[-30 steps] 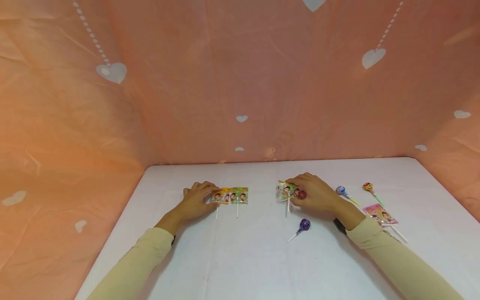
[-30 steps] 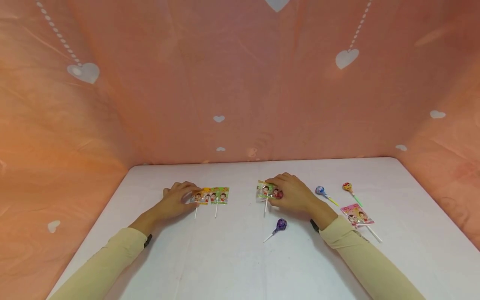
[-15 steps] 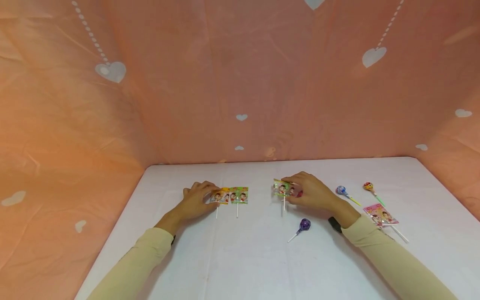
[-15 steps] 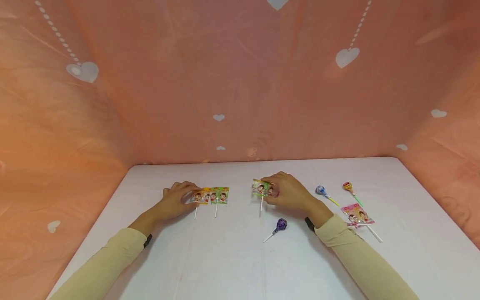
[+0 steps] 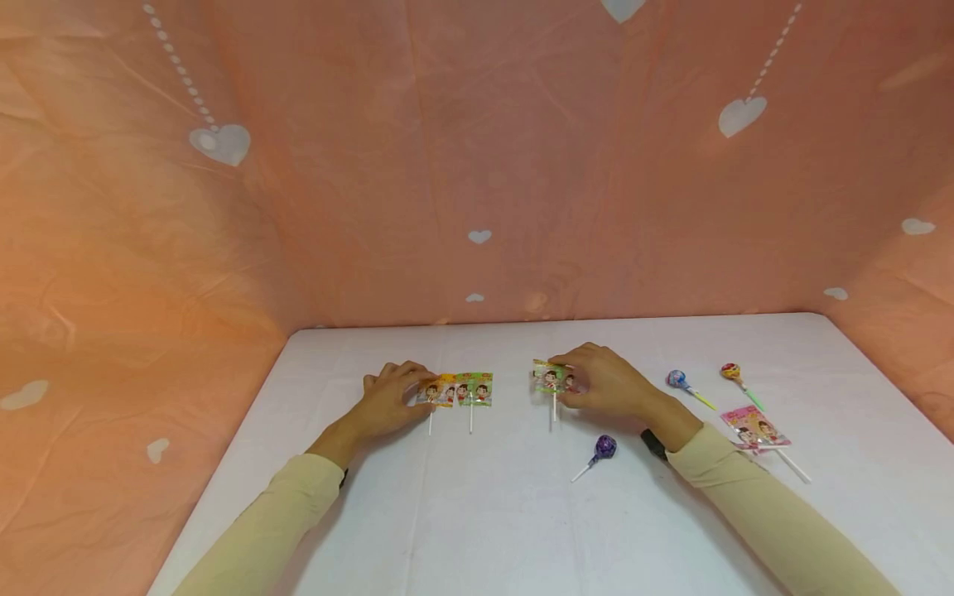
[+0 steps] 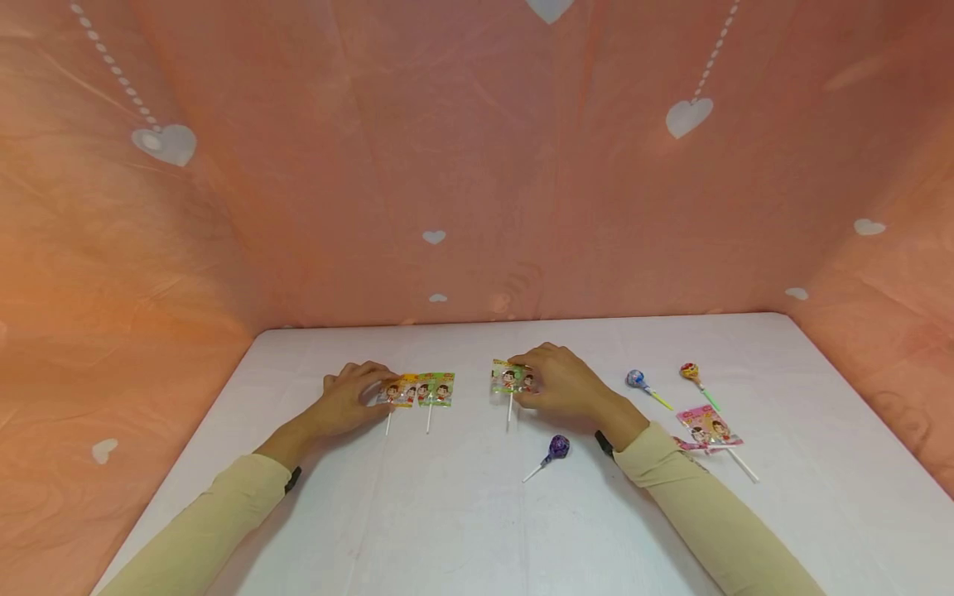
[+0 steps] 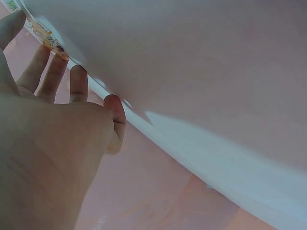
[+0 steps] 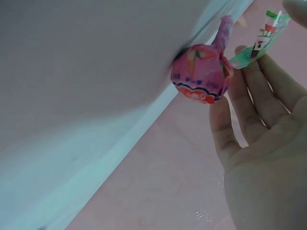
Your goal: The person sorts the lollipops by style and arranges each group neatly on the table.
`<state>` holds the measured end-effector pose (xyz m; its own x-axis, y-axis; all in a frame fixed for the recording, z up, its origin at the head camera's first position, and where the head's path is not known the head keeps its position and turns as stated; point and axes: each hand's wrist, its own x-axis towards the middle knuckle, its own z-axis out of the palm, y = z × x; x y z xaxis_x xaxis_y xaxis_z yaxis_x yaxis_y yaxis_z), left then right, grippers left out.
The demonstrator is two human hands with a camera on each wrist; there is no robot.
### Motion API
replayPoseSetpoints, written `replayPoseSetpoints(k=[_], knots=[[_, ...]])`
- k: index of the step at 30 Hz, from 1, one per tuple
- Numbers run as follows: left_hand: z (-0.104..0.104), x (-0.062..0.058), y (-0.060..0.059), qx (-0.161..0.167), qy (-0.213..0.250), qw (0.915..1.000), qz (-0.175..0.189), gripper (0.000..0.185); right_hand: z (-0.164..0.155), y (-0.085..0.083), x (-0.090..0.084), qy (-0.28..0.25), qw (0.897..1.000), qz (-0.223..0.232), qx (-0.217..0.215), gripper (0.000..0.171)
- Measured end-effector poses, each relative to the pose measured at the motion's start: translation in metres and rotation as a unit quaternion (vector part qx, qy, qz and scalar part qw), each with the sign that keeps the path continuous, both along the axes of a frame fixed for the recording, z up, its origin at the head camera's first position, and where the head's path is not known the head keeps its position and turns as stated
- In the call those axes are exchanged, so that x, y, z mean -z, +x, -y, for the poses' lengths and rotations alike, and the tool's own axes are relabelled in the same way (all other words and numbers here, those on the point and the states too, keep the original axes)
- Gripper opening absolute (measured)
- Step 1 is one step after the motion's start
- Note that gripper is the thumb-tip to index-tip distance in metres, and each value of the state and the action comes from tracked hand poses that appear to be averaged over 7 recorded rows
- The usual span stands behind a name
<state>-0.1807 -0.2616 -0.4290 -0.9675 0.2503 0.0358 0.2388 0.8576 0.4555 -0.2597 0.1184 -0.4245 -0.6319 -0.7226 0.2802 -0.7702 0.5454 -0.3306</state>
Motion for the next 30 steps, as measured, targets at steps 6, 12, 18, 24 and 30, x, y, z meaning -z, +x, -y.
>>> replayPoseSetpoints(k=[6,12,18,24,30], knots=[[0.001,0.001,0.0,0.001,-0.001,1.0,0.002,0.051,0.002,-0.001,0.001,0.009,1.0,-0.005,0.001,0.053],[0.0,0.001,0.0,-0.001,0.0,1.0,0.009,0.051,0.005,0.0,-0.001,0.012,1.0,0.007,0.01,0.053],[0.0,0.0,-0.001,-0.001,-0.002,0.9999,0.014,0.051,0.008,-0.003,-0.001,0.007,1.0,0.007,0.007,0.053],[0.0,-0.001,-0.001,-0.004,-0.006,0.9999,0.014,0.051,0.015,-0.006,-0.002,0.006,1.0,0.007,-0.001,0.052],[-0.001,-0.002,0.001,-0.004,-0.001,0.9999,0.015,0.051,0.02,-0.005,-0.001,0.011,1.0,0.014,0.003,0.054]])
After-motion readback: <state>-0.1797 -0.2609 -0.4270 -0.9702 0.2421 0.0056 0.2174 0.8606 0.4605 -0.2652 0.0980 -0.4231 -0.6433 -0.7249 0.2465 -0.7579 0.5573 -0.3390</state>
